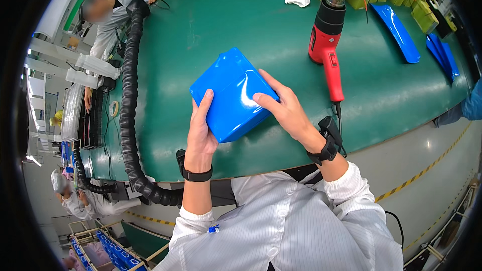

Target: Applying heat shrink wrap to battery packs using a heat gun and manual assembly.

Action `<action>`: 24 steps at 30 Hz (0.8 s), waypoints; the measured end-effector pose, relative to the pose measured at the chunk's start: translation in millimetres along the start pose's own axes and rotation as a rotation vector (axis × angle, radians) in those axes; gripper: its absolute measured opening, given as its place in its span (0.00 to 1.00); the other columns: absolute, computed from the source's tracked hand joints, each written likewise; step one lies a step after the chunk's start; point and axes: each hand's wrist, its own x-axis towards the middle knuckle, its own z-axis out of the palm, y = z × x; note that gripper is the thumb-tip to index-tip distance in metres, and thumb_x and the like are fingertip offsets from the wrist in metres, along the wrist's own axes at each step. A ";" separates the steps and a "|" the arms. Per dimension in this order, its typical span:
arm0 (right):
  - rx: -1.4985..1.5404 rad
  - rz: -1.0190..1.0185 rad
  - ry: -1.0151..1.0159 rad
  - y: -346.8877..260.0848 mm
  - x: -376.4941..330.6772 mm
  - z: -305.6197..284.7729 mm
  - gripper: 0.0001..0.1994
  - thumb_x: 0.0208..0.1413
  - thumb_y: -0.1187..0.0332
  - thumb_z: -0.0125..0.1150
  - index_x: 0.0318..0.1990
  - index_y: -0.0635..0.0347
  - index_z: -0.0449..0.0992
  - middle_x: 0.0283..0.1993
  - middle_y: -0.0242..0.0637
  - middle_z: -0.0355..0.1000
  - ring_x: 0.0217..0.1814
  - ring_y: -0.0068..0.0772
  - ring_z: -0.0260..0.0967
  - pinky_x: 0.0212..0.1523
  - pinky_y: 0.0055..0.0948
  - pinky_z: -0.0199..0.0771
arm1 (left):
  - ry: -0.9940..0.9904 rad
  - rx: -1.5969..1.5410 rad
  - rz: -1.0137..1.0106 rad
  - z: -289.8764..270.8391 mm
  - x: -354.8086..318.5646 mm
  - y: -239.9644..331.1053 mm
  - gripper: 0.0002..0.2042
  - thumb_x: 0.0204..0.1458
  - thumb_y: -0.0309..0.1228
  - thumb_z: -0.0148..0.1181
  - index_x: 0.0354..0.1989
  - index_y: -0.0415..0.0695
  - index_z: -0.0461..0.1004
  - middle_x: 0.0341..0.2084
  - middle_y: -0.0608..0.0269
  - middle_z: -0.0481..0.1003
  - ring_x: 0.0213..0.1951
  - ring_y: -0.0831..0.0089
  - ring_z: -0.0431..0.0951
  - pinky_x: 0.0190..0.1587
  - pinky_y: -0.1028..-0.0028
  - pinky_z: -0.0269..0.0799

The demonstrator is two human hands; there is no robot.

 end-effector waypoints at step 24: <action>0.185 0.067 -0.175 -16.4 18.0 -24.2 0.28 0.56 0.60 0.63 0.60 0.71 0.74 0.51 0.41 0.78 0.52 0.27 0.74 0.58 0.26 0.70 | -0.436 -0.356 -0.276 -94.7 -1.8 -2.8 0.49 0.55 0.68 0.53 0.65 0.28 0.60 0.57 0.42 0.71 0.56 0.54 0.77 0.55 0.56 0.79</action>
